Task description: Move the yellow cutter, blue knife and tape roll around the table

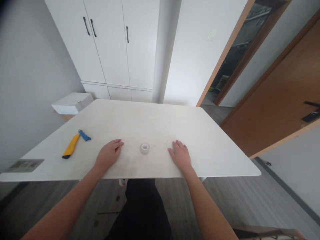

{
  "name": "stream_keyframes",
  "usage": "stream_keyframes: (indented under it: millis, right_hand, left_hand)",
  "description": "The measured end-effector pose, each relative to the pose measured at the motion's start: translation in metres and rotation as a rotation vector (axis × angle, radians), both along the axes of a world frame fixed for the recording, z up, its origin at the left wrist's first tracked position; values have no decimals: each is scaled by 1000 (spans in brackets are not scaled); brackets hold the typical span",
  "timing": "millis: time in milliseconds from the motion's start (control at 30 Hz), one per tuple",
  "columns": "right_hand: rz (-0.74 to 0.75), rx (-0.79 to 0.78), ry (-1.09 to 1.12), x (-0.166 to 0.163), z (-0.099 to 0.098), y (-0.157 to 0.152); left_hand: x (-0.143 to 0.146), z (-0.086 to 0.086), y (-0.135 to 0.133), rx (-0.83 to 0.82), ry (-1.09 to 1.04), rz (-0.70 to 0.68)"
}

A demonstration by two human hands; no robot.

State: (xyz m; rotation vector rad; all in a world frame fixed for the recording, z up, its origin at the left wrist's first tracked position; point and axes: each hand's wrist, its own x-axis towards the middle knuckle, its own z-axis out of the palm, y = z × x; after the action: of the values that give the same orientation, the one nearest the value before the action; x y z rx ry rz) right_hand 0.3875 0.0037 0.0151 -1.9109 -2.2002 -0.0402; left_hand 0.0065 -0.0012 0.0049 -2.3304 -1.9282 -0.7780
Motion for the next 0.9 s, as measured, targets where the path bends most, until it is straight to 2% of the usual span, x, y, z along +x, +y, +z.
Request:
stream_keyframes:
  millis: [333, 433, 500, 600, 667, 733, 800, 867, 900]
  right_hand:
    - [-16, 8, 17, 1, 0, 0]
    - [-41, -31, 34, -8, 13, 15]
    - [-29, -42, 65, -29, 33, 31]
    - [147, 8, 105, -97, 73, 53]
    - [349, -3, 88, -162, 97, 58]
    - [557, -89, 67, -235, 111, 54]
    - [698, -173, 84, -307, 113, 43]
    - [721, -257, 99, -371, 104, 30]
    - [683, -320, 111, -398, 98, 24]
  left_hand:
    - [1, -2, 1, 8, 19, 1]
    - [4, -1, 0, -5, 6, 11]
    - [6, 1, -1, -14, -5, 17]
    - [8, 4, -2, -17, -27, 14]
    - [8, 4, -3, -23, -53, 2]
    - [7, 1, -3, -45, -88, 5]
    - [6, -4, -2, -69, -112, 21]
    - [4, -9, 1, -86, -113, 28]
    - [3, -10, 3, -91, -105, 23]
